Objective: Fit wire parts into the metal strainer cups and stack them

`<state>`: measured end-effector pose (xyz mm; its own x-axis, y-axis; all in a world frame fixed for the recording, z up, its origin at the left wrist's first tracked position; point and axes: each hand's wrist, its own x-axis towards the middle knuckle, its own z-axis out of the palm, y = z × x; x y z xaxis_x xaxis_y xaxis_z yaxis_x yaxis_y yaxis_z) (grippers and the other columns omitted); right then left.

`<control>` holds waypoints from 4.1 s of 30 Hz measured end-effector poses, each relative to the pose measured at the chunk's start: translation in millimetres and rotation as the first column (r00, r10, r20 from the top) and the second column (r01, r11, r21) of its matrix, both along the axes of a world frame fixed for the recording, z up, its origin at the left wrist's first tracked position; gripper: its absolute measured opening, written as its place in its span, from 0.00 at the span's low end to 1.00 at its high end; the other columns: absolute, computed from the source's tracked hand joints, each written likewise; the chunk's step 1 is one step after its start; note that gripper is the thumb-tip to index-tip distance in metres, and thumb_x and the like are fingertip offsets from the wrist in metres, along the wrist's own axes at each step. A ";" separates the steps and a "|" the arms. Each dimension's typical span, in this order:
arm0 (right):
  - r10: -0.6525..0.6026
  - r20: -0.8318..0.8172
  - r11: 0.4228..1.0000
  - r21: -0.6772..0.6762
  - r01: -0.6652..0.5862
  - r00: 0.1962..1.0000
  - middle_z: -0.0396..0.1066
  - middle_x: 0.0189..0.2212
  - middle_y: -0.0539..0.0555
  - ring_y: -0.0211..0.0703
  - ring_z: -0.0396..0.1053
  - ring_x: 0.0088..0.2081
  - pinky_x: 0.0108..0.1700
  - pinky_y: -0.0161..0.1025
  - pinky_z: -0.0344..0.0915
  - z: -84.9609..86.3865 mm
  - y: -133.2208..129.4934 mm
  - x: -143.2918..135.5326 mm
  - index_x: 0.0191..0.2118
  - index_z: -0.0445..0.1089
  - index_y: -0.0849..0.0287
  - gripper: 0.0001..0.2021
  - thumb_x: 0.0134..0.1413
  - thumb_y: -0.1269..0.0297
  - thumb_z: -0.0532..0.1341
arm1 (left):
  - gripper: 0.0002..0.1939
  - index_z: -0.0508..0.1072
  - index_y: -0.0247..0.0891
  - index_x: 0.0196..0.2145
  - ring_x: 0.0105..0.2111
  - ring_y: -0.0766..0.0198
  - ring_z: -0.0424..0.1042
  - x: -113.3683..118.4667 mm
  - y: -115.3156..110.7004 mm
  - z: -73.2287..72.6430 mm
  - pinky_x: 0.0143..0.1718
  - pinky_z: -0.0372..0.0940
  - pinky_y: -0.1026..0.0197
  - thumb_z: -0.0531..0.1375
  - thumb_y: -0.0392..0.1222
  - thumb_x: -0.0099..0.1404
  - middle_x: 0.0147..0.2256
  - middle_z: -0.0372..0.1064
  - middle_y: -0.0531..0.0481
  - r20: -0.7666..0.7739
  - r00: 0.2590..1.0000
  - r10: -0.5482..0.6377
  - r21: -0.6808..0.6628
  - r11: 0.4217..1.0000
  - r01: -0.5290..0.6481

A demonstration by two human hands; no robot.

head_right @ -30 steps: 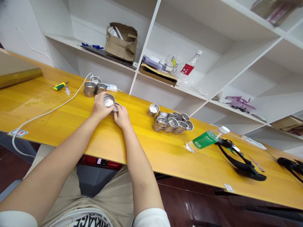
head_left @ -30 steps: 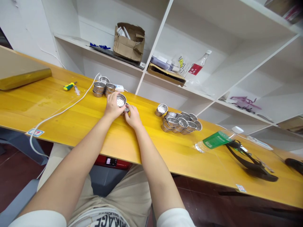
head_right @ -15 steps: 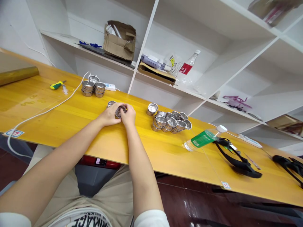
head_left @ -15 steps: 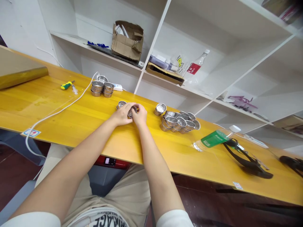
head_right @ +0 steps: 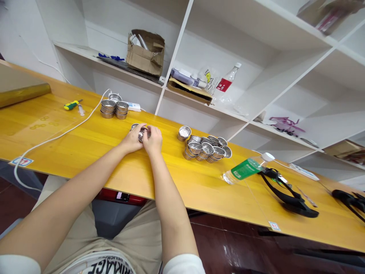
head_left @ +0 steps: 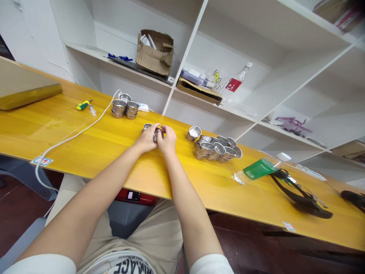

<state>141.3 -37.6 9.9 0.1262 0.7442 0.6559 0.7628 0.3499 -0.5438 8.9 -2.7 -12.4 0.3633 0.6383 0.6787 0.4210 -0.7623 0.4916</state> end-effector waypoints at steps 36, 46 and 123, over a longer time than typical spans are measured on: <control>0.044 -0.969 0.988 0.006 -0.156 0.244 0.50 0.18 0.40 0.33 0.57 0.19 0.22 0.29 0.56 14.2 16.3 29.7 0.31 0.61 0.54 0.19 0.70 0.47 0.56 | 0.36 0.66 0.38 0.61 0.59 0.45 0.70 -14.8 10.0 11.2 0.62 0.66 0.43 0.71 0.52 0.60 0.57 0.71 0.36 0.297 0.878 0.376 -0.047 0.924 -0.379; -0.277 -0.469 0.935 -0.333 0.123 0.838 0.72 0.21 0.50 0.45 0.73 0.31 0.38 0.38 0.67 -11.4 23.8 31.2 0.35 0.71 0.56 0.13 0.69 0.63 0.52 | 0.39 0.67 0.39 0.62 0.61 0.44 0.69 -12.7 41.3 -4.2 0.65 0.63 0.42 0.72 0.52 0.58 0.59 0.70 0.35 0.201 0.927 0.316 -0.074 0.949 -0.307; -0.124 0.345 0.699 -0.635 0.329 0.930 0.77 0.51 0.68 0.57 0.76 0.52 0.51 0.48 0.71 -3.5 0.5 25.7 0.52 0.75 0.60 0.15 0.69 0.61 0.55 | 0.51 0.57 0.41 0.68 0.63 0.42 0.68 -31.0 29.6 -1.6 0.64 0.63 0.44 0.74 0.51 0.53 0.63 0.66 0.34 0.189 0.904 0.384 -0.310 0.896 -0.317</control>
